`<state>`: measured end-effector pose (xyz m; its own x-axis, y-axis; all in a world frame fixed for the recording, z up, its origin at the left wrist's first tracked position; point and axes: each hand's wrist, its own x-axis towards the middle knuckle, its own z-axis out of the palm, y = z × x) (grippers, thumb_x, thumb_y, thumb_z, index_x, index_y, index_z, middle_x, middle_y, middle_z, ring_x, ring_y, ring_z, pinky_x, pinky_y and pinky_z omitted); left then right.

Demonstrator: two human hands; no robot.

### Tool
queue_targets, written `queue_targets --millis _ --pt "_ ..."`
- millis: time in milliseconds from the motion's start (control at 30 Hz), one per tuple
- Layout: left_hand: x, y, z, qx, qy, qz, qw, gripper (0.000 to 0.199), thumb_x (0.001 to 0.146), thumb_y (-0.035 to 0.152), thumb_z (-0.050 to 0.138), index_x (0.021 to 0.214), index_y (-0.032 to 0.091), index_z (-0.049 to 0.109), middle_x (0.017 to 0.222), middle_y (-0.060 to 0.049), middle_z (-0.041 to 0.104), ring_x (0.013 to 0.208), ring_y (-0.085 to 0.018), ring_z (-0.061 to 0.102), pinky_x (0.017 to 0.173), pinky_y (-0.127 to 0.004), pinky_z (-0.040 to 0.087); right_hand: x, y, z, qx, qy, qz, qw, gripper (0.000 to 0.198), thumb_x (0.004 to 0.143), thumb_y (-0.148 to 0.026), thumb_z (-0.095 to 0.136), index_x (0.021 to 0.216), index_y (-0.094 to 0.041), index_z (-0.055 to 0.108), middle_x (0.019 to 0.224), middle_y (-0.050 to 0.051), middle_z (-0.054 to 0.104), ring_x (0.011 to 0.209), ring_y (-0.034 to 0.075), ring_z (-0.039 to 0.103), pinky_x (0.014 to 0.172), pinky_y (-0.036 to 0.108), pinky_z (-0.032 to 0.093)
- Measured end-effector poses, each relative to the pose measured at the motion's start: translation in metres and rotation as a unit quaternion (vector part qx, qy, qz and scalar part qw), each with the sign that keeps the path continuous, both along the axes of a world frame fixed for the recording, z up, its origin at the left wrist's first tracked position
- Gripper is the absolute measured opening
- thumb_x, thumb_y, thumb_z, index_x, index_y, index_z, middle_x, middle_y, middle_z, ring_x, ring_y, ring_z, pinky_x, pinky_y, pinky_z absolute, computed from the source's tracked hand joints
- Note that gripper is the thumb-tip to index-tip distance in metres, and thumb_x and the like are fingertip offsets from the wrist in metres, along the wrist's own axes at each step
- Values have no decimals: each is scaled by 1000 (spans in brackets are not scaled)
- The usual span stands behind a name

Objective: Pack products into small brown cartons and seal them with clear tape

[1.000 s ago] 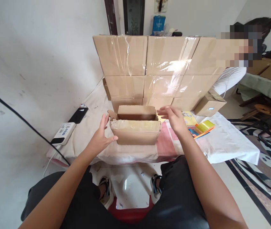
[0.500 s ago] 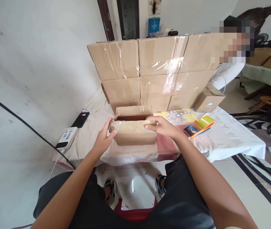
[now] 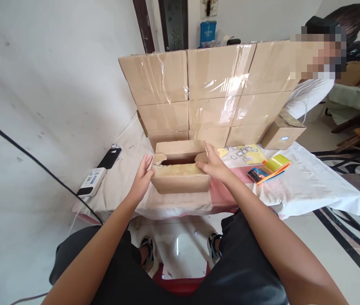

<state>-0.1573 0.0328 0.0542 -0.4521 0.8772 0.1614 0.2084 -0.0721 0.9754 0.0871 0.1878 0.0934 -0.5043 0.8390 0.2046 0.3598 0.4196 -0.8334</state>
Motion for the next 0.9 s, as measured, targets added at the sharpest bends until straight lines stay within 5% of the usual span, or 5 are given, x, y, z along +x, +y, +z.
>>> queue_targets --millis 233,333,533,733,900 --pt "-5 6 7 23 156 39 987 69 87 12 46 153 29 38 155 -8 48 145 -24 41 114 -44 40 2 15 7 71 150 45 985 41 89 -37 59 126 -21 70 98 8 78 107 25 69 106 45 48" --pt "-4 4 15 37 359 10 933 52 89 10 39 132 27 62 142 -6 60 141 -25 44 117 -49 32 11 12 17 167 42 92 981 31 93 -42 57 83 -23 80 102 8 79 107 26 69 101 43 49" --pt "11 0 35 -10 553 -20 833 35 99 38 48 127 30 67 126 -8 67 122 -29 59 118 -61 17 22 5 10 169 30 49 984 36 96 -47 52 97 -24 80 115 8 77 109 26 69 100 44 49" --pt "22 1 39 -36 599 -22 799 49 90 57 62 129 28 67 125 -12 66 118 -34 60 115 -64 21 70 30 2 177 89 -177 964 29 90 -39 56 103 -21 75 113 9 76 113 26 66 106 46 45" --pt "26 -1 40 -15 612 -10 790 48 92 53 60 132 27 65 138 -14 62 130 -35 55 119 -63 17 145 70 -18 188 107 -494 842 34 78 -33 62 110 -22 62 116 12 63 116 31 56 105 60 40"
